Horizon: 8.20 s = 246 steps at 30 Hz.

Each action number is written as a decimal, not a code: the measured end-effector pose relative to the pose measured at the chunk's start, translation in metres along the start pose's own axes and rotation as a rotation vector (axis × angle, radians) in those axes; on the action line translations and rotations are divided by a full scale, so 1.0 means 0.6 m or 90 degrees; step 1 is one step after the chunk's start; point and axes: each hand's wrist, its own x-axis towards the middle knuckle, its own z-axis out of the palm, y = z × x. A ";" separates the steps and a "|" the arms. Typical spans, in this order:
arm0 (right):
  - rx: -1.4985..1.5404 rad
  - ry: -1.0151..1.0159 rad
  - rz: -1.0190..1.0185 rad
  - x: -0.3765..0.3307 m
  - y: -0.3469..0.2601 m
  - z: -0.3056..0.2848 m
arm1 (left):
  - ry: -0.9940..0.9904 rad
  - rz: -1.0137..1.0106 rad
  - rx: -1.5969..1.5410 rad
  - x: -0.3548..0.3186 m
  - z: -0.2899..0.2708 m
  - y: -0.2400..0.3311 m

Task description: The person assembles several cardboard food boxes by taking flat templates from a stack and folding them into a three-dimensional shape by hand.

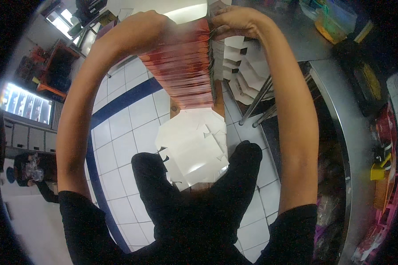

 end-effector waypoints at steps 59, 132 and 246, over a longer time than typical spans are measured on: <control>-0.255 -0.008 0.184 -0.027 -0.094 0.019 | 0.099 -0.066 -0.227 0.029 0.018 0.040; -0.094 0.014 0.141 -0.443 0.100 0.567 | 0.083 -0.726 -1.726 -0.485 0.224 0.568; -0.309 -0.129 0.057 -0.553 0.202 0.521 | -0.068 -0.169 -0.817 -0.510 0.144 0.578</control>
